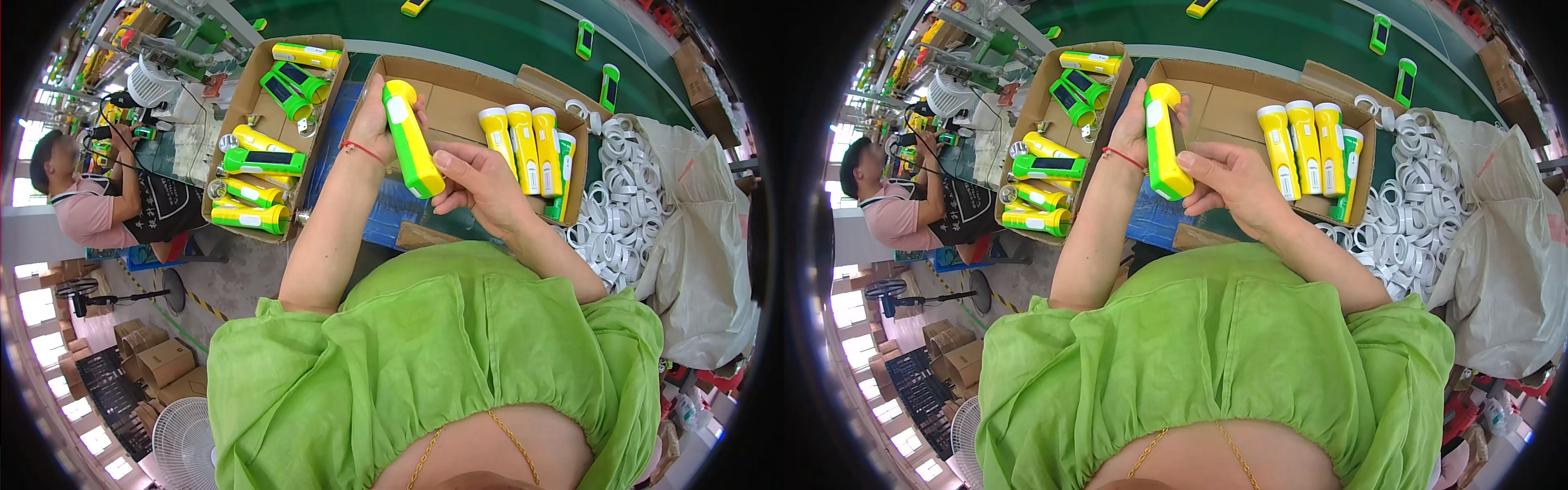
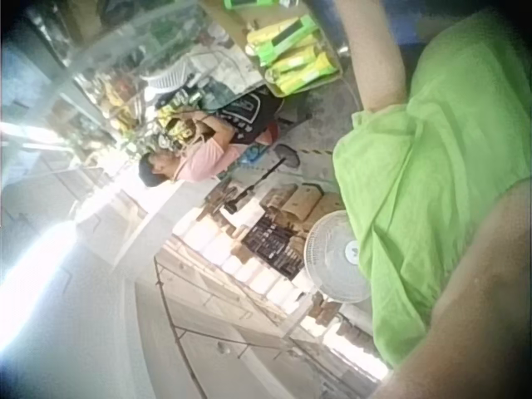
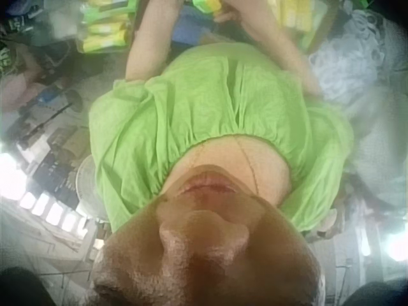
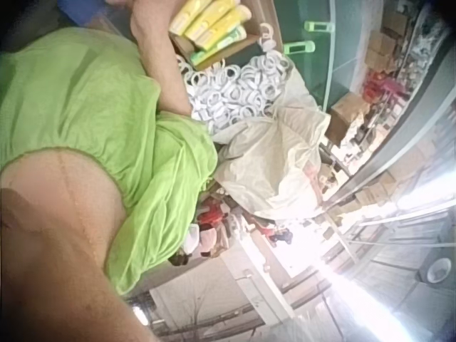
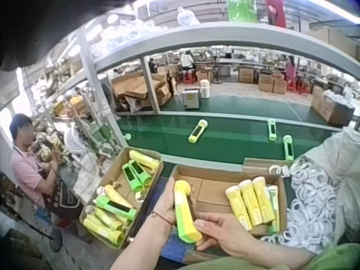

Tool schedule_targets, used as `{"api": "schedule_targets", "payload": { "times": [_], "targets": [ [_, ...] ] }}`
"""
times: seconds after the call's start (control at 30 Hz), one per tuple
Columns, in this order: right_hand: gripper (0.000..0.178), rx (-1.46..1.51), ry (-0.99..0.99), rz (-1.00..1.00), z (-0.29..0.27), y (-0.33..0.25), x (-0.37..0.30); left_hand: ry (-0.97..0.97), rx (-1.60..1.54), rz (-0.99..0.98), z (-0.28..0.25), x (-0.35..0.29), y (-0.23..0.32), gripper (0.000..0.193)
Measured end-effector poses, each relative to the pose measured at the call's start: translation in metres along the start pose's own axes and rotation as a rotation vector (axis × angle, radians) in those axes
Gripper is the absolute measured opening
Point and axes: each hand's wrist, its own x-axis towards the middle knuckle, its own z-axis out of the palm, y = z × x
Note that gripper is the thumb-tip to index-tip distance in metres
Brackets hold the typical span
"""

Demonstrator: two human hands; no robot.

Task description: The person assembles flashlights by attaching transparent lenses and front caps onto the flashlight bodies by hand, then places the assembled flashlights into cardboard boxes.

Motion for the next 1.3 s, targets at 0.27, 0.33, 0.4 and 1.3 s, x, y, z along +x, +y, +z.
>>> {"api": "schedule_targets", "payload": {
  "times": [0.27,0.33,0.4,1.3],
  "targets": [
    [0.043,-0.193,0.049,-0.082,-0.022,0.006,0.010,-0.187,0.182,0.030,0.002,-0.018,-0.001,0.047],
    [0.043,-0.304,0.151,-0.161,-0.036,0.018,0.026,-0.392,0.556,0.091,0.004,-0.043,-0.006,0.042],
    [0.041,-0.423,0.349,-0.720,-0.040,0.030,0.044,-0.593,1.021,-0.075,-0.004,-0.057,-0.009,0.042],
    [0.057,-1.078,0.120,-0.364,-0.065,0.035,0.108,-0.215,0.412,0.312,-0.069,-0.062,-0.004,0.043]
  ]
}}
